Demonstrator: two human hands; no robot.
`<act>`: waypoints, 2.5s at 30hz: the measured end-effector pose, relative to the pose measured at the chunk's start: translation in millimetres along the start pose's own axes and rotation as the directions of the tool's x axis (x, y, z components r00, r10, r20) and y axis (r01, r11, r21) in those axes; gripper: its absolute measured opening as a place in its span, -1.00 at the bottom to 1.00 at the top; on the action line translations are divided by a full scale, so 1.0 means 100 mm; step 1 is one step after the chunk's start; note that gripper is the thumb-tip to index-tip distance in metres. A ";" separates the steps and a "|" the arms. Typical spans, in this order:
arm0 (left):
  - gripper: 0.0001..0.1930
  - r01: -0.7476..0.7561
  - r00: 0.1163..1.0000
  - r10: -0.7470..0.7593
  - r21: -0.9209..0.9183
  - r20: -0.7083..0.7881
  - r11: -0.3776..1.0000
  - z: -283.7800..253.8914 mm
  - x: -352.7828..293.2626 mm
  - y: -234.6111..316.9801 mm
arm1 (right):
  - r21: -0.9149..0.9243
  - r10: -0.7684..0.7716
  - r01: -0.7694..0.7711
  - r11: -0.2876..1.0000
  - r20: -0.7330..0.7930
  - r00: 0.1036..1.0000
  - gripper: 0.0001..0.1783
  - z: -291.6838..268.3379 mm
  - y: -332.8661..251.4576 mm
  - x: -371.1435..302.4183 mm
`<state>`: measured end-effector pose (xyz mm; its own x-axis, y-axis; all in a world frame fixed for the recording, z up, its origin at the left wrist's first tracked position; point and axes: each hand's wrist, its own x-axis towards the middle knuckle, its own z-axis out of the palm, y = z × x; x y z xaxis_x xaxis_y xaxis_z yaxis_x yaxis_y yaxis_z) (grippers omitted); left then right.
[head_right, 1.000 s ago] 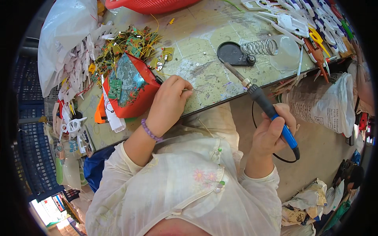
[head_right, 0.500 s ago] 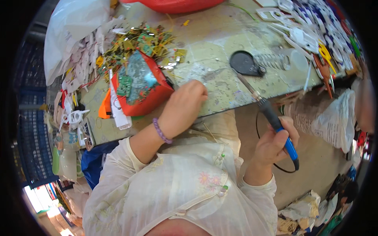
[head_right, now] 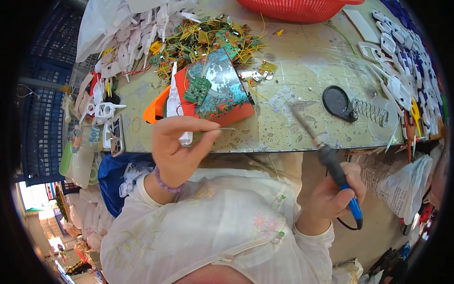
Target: Soldering wires and components onto small circuit boards for toy walkie-talkies.
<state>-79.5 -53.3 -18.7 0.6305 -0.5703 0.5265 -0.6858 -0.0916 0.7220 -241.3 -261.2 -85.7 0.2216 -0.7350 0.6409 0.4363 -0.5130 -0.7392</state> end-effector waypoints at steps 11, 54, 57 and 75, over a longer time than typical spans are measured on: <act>-0.49 -0.384 0.906 0.405 0.160 -0.124 0.909 0.28 0.04 -0.20 | 0.200 0.070 -0.112 0.973 0.210 0.975 -0.68 0.27 -0.26 0.02; -0.77 -0.492 0.856 0.426 0.206 0.292 0.846 0.18 0.09 -0.05 | 0.450 0.582 -0.487 0.748 -0.094 0.807 -0.69 0.12 -0.07 0.19; -0.74 -0.441 0.897 0.418 0.302 0.143 0.845 -0.25 0.13 -0.12 | 0.405 0.508 -0.448 0.797 -0.049 0.860 -0.72 0.15 -0.02 0.11; -0.86 -0.158 0.987 0.147 0.277 0.060 0.948 -0.40 0.28 -0.53 | 0.183 0.059 -0.162 0.970 0.468 0.882 -0.69 0.78 -0.05 -0.01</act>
<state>-11.1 -31.6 -24.5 0.5001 -0.6258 0.5986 -0.8500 -0.2227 0.4774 -176.3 -223.1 -66.5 0.6289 -0.4710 0.6186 0.5469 -0.2975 -0.7826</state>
